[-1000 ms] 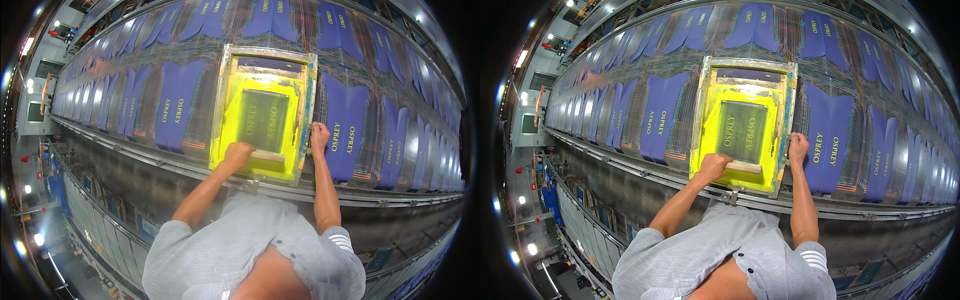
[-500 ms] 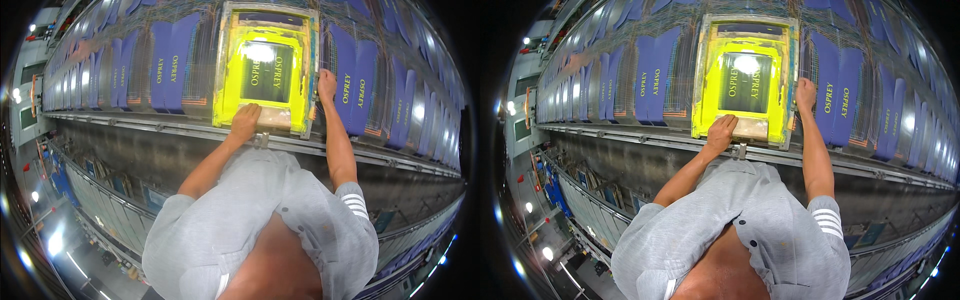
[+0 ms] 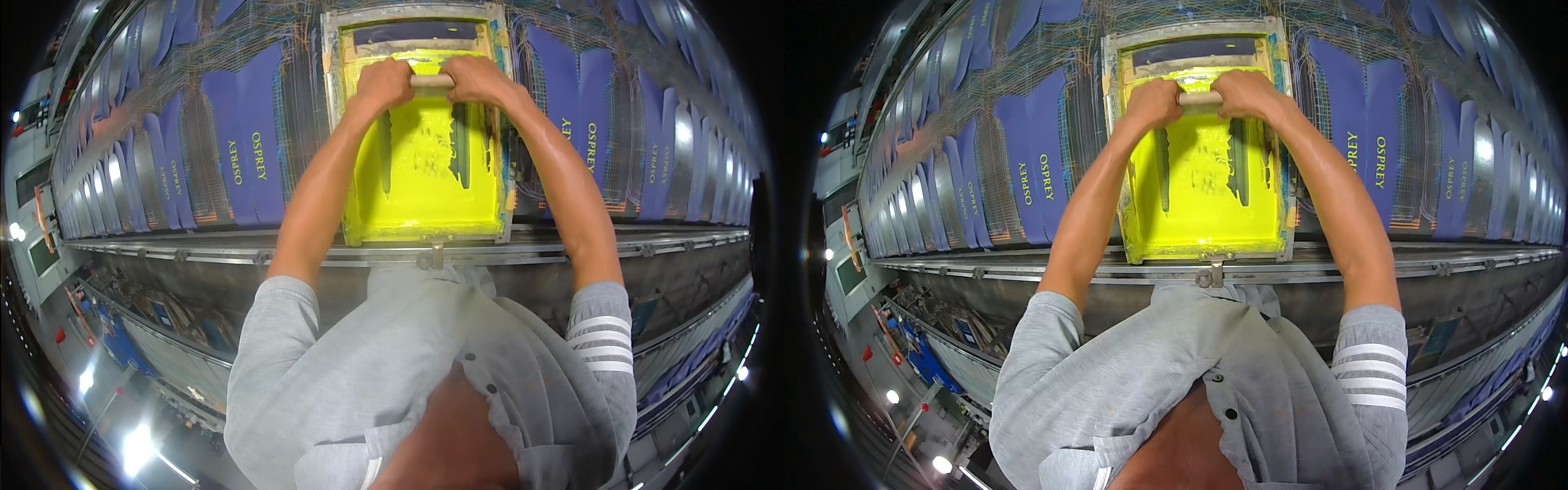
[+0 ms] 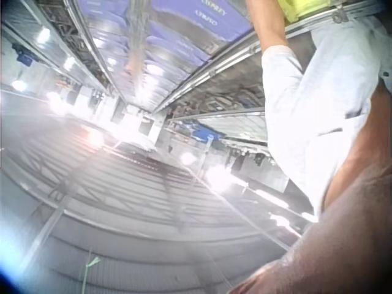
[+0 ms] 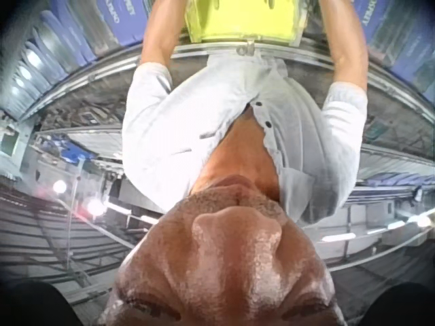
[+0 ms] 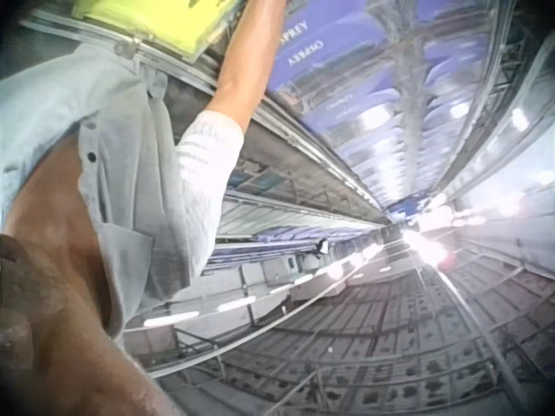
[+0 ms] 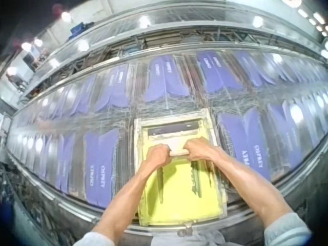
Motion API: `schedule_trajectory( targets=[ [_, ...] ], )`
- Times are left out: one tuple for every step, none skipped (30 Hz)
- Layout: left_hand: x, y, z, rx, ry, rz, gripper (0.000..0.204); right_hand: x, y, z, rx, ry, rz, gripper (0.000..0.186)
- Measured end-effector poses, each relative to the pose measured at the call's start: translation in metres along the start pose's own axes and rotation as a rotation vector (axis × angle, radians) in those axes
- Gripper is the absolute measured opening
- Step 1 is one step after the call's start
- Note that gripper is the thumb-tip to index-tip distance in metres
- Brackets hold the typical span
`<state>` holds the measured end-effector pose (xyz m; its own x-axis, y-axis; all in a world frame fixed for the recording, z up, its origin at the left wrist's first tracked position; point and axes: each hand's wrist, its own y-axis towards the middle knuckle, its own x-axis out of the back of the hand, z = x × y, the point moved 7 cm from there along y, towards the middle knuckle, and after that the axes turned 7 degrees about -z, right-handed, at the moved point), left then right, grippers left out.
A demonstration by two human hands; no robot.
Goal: The person performs screen printing on a purple t-shirt using a yellow squeegee and a screen frame. They repeatedly pull the squeegee across the screen to apply ink, then lift the screen to reveal the printed logo before lowering it to continue the process.
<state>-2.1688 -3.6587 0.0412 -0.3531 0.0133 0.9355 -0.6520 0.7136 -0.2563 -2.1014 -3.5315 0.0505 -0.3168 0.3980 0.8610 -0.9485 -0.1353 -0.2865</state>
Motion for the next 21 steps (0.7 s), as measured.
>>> schedule_trajectory(
  targets=[
    [0.001,0.008,0.003,-0.017,-0.023,-0.020,0.030,-0.002,0.007,-0.006,-0.028,0.008,-0.028,0.025],
    [-0.002,0.009,0.006,-0.027,-0.011,-0.034,0.031,-0.006,0.012,-0.011,-0.053,0.014,-0.055,0.022],
    [-0.005,0.006,0.008,-0.035,0.000,-0.049,0.032,-0.012,0.013,-0.013,-0.075,0.019,-0.081,0.019],
    [-0.005,0.006,0.008,-0.046,0.013,-0.070,0.032,-0.018,0.013,-0.012,-0.090,-0.002,-0.086,0.018],
    [-0.009,-0.002,0.007,-0.036,0.002,-0.074,0.032,-0.025,0.008,-0.008,-0.083,-0.017,-0.106,0.017],
    [-0.016,-0.017,0.005,-0.024,-0.010,-0.078,0.032,-0.032,-0.002,0.000,-0.073,-0.032,-0.126,0.016],
    [-0.018,-0.033,-0.004,-0.027,-0.018,-0.074,0.032,-0.036,-0.020,0.006,-0.079,-0.041,-0.150,0.015],
    [-0.020,-0.052,-0.012,-0.065,-0.028,-0.105,0.032,-0.040,-0.036,0.014,-0.140,0.018,-0.124,0.013],
    [-0.027,-0.074,-0.019,-0.044,-0.042,-0.087,0.032,-0.047,-0.055,0.028,-0.059,-0.004,-0.177,0.013],
    [-0.030,-0.098,-0.029,-0.027,-0.051,-0.073,0.032,-0.056,-0.078,0.040,0.021,-0.027,-0.238,0.012],
    [-0.039,-0.125,-0.033,-0.008,-0.086,-0.087,0.033,-0.071,-0.096,0.054,0.052,-0.013,-0.227,0.012],
    [-0.050,-0.148,-0.037,0.002,-0.120,-0.099,0.034,-0.085,-0.114,0.064,0.072,0.003,-0.220,0.012],
    [-0.058,-0.174,-0.041,0.009,-0.139,-0.115,0.034,-0.094,-0.133,0.079,0.101,0.013,-0.248,0.013],
    [-0.062,-0.195,-0.048,0.009,-0.159,-0.136,0.034,-0.101,-0.150,0.091,0.125,0.016,-0.282,0.013],
    [-0.065,-0.206,-0.050,0.005,-0.179,-0.156,0.034,-0.103,-0.158,0.098,0.146,0.021,-0.315,0.013],
    [-0.068,-0.206,-0.051,0.007,-0.153,-0.076,0.033,-0.108,-0.159,0.097,0.125,0.032,-0.243,0.013],
    [-0.069,-0.203,-0.049,0.008,-0.126,0.006,0.032,-0.113,-0.158,0.094,0.102,0.045,-0.171,0.013],
    [-0.070,-0.197,-0.046,0.008,-0.099,0.090,0.032,-0.116,-0.154,0.090,0.076,0.059,-0.099,0.012],
    [-0.059,-0.183,-0.044,-0.001,-0.081,0.064,0.029,-0.110,-0.144,0.081,0.018,0.074,-0.075,0.012],
    [-0.048,-0.163,-0.041,-0.008,-0.067,0.040,0.025,-0.100,-0.126,0.068,-0.041,0.088,-0.047,0.012],
    [-0.037,-0.140,-0.036,-0.016,-0.054,0.017,0.022,-0.087,-0.107,0.054,-0.101,0.104,-0.020,0.012]
  ],
)
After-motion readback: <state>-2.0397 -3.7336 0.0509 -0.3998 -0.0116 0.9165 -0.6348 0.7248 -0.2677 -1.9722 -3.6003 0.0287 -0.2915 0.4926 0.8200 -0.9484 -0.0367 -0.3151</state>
